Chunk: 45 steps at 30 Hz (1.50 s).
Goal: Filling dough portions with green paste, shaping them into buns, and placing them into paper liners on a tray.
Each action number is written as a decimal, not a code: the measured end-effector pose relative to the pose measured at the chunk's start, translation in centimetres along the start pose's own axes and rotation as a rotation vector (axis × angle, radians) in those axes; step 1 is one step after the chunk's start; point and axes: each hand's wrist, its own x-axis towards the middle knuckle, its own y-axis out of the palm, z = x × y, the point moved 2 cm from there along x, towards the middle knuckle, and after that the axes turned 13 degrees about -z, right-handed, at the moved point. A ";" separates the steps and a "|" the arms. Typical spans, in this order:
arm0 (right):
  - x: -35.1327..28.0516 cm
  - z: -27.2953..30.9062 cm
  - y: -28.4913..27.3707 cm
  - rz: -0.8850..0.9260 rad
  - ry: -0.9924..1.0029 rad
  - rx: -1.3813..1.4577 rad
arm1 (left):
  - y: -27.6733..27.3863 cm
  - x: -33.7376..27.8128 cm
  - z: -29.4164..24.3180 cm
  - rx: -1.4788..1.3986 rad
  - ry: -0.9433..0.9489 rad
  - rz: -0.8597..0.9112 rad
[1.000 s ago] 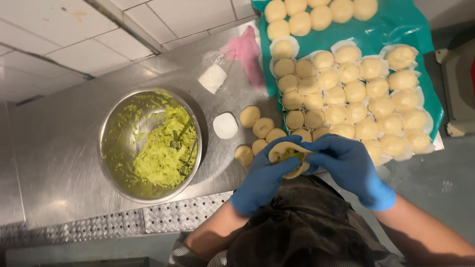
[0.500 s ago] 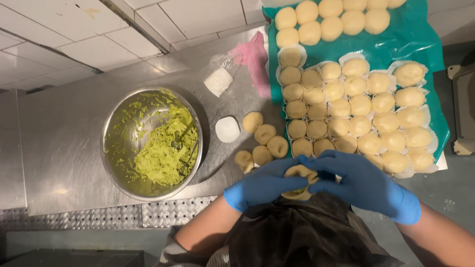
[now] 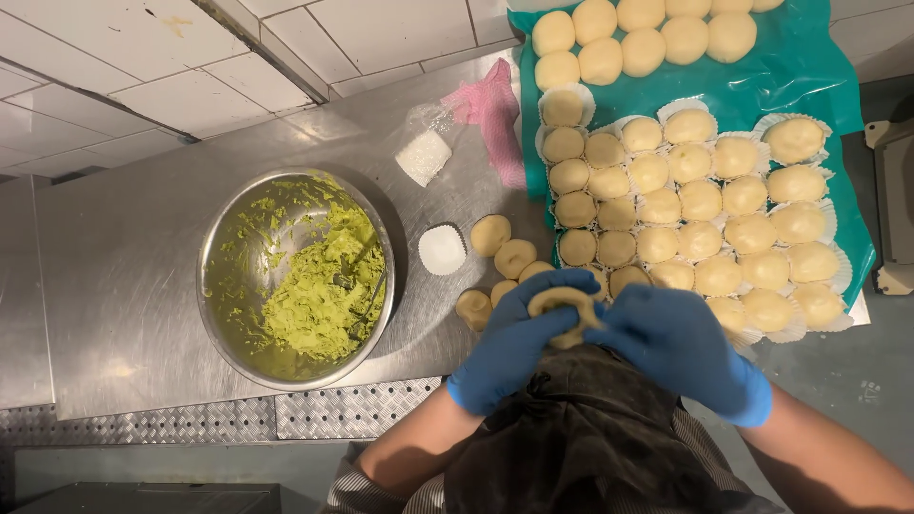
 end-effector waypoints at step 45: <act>-0.6 0.2 0.8 -0.052 0.077 0.068 | -0.1 -1.5 0.1 0.068 0.218 0.120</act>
